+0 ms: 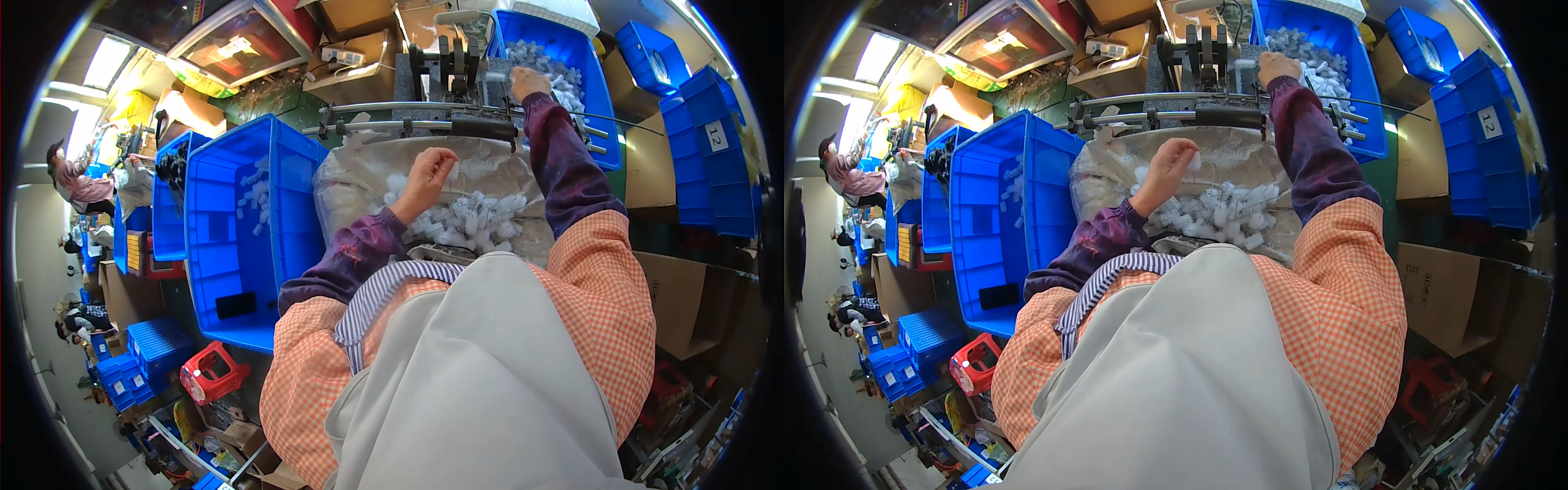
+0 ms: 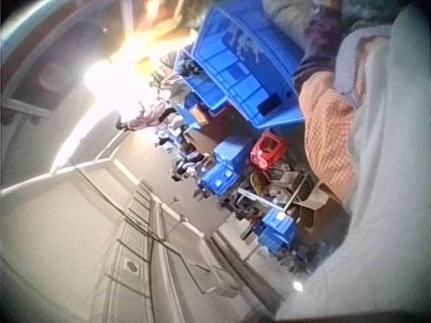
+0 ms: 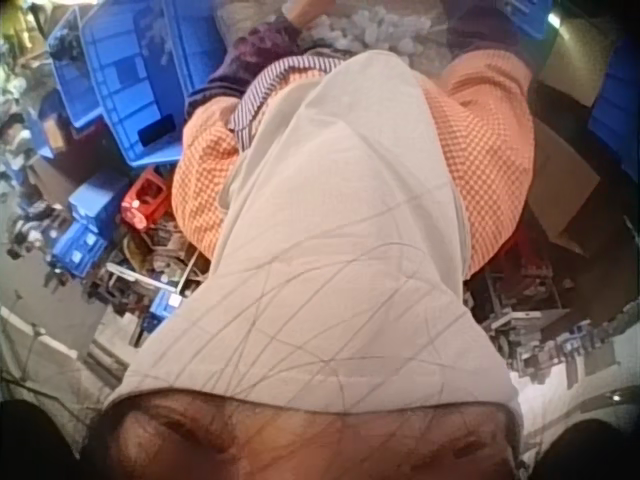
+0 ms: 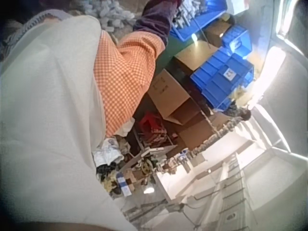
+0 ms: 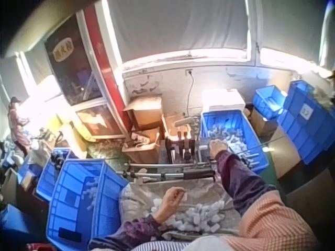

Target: The person repeatedly picks small white cotton-like pieces from a large pile on a table and places them into a blue bin. The action is continuous and repetitive throughout the clip.

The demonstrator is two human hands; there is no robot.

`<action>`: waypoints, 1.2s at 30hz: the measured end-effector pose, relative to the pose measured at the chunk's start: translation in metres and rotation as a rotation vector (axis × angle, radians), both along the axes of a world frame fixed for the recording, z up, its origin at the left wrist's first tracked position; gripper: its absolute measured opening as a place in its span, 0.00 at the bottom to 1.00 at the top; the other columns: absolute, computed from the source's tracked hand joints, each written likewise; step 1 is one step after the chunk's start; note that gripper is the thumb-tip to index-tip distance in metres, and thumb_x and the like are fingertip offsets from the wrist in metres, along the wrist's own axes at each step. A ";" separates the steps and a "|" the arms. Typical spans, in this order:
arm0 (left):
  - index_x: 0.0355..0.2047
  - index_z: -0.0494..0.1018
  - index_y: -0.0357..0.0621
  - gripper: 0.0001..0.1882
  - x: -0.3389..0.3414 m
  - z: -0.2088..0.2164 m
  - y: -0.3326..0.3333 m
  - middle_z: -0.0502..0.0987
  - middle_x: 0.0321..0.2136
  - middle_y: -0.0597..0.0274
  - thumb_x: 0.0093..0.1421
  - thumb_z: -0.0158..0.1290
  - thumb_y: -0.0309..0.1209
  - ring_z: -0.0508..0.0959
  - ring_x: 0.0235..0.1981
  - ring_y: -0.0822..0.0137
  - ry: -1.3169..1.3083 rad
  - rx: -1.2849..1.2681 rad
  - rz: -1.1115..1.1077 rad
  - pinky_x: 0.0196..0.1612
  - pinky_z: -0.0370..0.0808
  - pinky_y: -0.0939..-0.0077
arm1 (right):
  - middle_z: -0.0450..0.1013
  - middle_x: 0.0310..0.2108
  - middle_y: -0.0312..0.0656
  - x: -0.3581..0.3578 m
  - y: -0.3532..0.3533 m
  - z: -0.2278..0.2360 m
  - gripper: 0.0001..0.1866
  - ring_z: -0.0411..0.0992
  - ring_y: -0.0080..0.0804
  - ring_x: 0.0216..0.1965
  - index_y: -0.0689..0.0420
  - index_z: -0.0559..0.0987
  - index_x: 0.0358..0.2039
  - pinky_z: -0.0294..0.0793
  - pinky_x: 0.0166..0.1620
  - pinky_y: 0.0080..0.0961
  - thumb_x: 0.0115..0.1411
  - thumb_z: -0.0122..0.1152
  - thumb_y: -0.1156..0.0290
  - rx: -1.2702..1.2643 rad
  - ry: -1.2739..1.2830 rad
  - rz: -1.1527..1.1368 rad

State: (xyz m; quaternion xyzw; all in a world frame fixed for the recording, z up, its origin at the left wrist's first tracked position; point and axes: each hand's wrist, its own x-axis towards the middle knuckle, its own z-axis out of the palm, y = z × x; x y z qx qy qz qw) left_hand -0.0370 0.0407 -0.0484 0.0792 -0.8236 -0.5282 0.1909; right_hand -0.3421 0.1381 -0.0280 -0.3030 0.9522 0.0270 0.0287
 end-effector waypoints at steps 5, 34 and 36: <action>0.36 0.71 0.35 0.07 -0.014 0.020 0.001 0.75 0.28 0.63 0.58 0.49 0.26 0.74 0.27 0.75 0.014 0.465 0.016 0.31 0.72 0.83 | 0.73 0.37 0.47 -0.001 0.026 0.022 0.15 0.72 0.42 0.39 0.56 0.73 0.39 0.70 0.40 0.38 0.55 0.48 0.61 -0.500 0.292 -0.209; 0.33 0.71 0.43 0.12 0.026 -0.022 -0.038 0.72 0.35 0.52 0.47 0.52 0.32 0.74 0.34 0.48 -0.406 -0.666 0.050 0.39 0.71 0.60 | 0.72 0.38 0.30 0.025 -0.026 -0.042 0.11 0.65 0.34 0.45 0.43 0.77 0.36 0.57 0.49 0.37 0.53 0.50 0.62 -0.375 0.161 0.103; 0.32 0.72 0.43 0.11 0.027 -0.026 -0.038 0.73 0.33 0.53 0.48 0.51 0.31 0.73 0.33 0.49 -0.386 -0.641 0.067 0.39 0.71 0.60 | 0.72 0.38 0.28 0.028 -0.027 -0.034 0.12 0.65 0.32 0.46 0.42 0.77 0.37 0.55 0.51 0.39 0.53 0.50 0.60 -0.326 0.119 0.021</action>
